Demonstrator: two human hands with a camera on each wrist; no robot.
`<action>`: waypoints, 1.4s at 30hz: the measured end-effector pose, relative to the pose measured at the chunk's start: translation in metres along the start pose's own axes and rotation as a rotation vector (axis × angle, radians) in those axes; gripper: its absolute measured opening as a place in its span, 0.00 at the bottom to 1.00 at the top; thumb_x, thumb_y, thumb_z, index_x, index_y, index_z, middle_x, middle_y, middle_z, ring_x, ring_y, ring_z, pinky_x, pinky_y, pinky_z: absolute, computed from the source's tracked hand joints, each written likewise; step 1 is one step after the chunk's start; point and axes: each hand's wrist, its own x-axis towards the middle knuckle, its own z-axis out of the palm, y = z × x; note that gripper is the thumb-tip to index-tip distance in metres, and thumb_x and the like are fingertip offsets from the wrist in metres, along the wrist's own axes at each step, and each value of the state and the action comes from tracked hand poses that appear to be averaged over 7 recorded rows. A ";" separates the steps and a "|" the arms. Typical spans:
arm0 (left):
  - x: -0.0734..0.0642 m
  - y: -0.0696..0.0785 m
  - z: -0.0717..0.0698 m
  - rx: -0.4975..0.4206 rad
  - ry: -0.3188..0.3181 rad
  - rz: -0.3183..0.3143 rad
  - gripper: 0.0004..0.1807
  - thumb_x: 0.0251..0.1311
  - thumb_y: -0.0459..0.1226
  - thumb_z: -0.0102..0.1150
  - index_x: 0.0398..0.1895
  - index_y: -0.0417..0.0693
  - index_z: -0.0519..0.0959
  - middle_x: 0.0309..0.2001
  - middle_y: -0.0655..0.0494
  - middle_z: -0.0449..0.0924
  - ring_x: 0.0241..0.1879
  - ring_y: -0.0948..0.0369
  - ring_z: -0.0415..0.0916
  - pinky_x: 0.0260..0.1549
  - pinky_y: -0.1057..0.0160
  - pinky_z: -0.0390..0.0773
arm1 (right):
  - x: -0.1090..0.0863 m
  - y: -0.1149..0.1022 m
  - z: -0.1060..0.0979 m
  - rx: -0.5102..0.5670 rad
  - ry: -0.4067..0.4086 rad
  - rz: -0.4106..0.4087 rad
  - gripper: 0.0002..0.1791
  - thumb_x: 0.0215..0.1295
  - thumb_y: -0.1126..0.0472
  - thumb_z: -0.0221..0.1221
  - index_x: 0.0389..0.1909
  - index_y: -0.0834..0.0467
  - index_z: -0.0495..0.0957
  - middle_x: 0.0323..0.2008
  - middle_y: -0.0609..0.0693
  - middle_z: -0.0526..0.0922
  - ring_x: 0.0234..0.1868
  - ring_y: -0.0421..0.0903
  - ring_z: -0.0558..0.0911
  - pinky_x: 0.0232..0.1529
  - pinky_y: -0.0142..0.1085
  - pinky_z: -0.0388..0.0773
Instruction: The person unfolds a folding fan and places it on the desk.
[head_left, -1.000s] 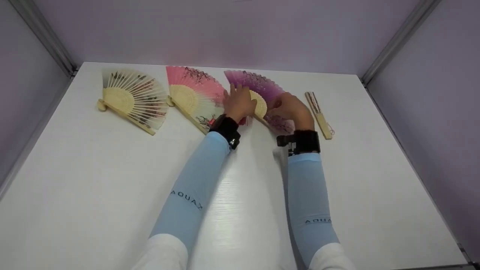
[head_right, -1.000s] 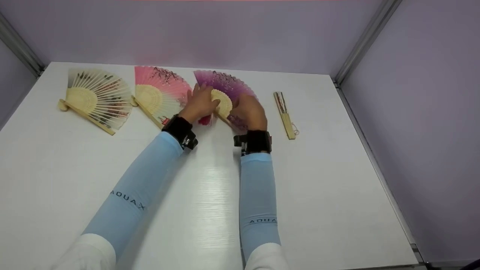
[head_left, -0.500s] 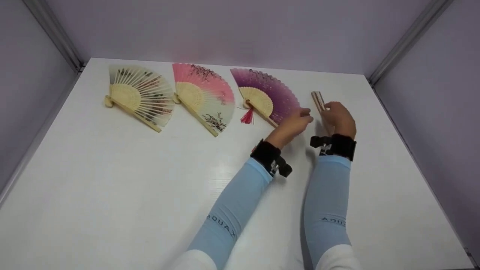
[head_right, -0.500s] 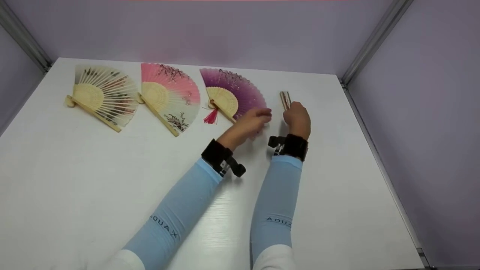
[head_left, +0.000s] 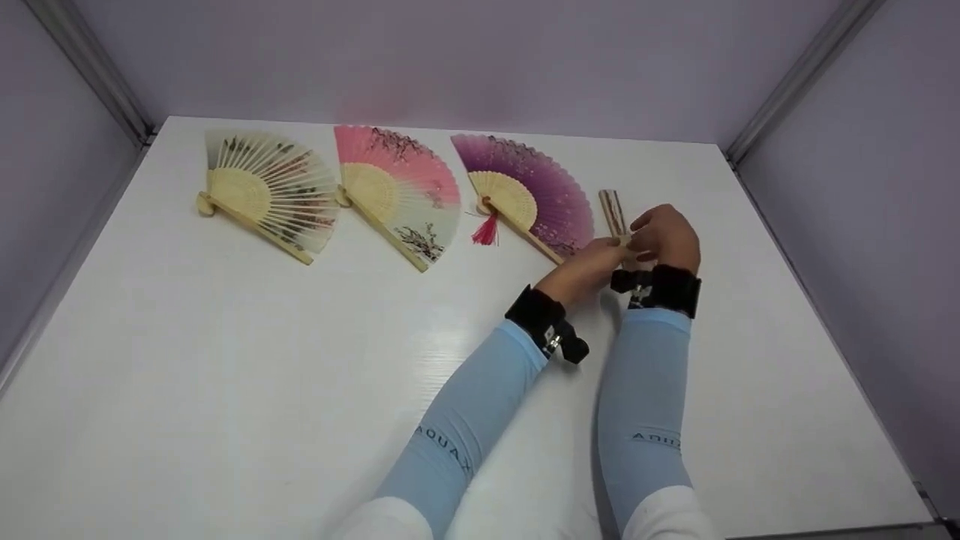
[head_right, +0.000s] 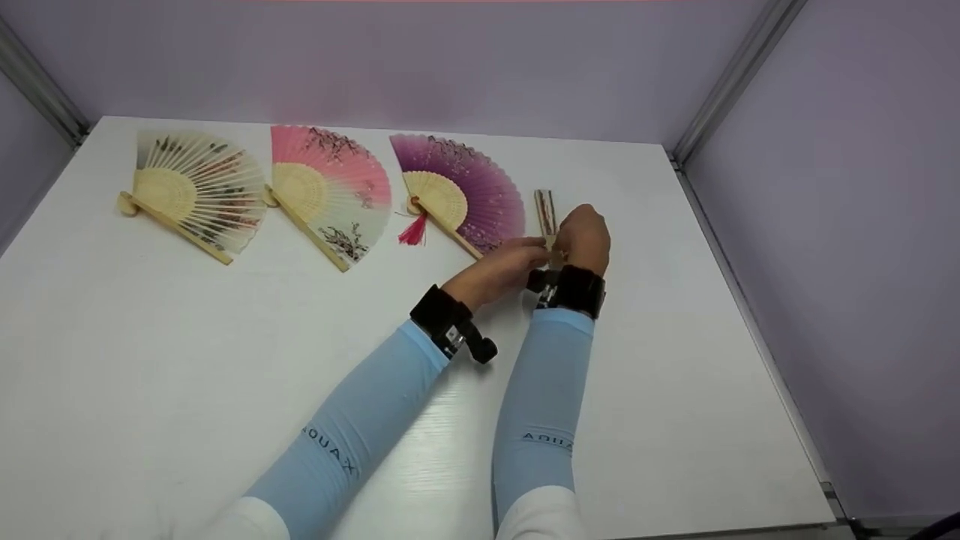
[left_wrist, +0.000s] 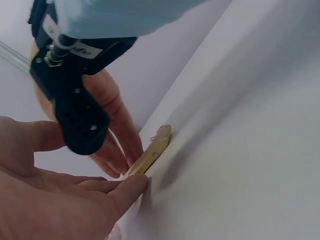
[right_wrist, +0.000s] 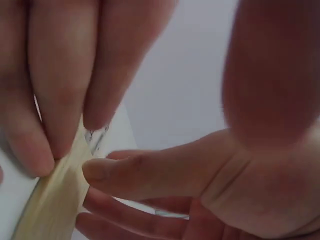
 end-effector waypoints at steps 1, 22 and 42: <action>0.001 -0.001 0.000 -0.009 0.012 -0.001 0.23 0.76 0.42 0.56 0.70 0.48 0.79 0.74 0.56 0.77 0.75 0.59 0.69 0.82 0.53 0.66 | 0.000 -0.001 0.001 -0.026 0.011 0.000 0.24 0.73 0.67 0.61 0.68 0.69 0.79 0.68 0.70 0.81 0.56 0.66 0.86 0.59 0.51 0.88; -0.011 0.027 -0.025 0.063 0.289 0.178 0.32 0.81 0.40 0.52 0.83 0.39 0.64 0.81 0.43 0.69 0.80 0.50 0.68 0.79 0.51 0.73 | 0.007 -0.021 0.001 0.212 -0.014 -0.211 0.32 0.80 0.54 0.63 0.75 0.69 0.71 0.72 0.67 0.74 0.71 0.63 0.78 0.76 0.56 0.79; -0.107 0.058 -0.201 0.172 0.458 0.269 0.16 0.81 0.37 0.59 0.66 0.43 0.81 0.59 0.46 0.82 0.58 0.52 0.85 0.59 0.54 0.91 | -0.015 -0.175 0.101 0.386 -0.068 -0.675 0.16 0.79 0.62 0.64 0.63 0.58 0.78 0.51 0.55 0.81 0.53 0.51 0.86 0.54 0.42 0.93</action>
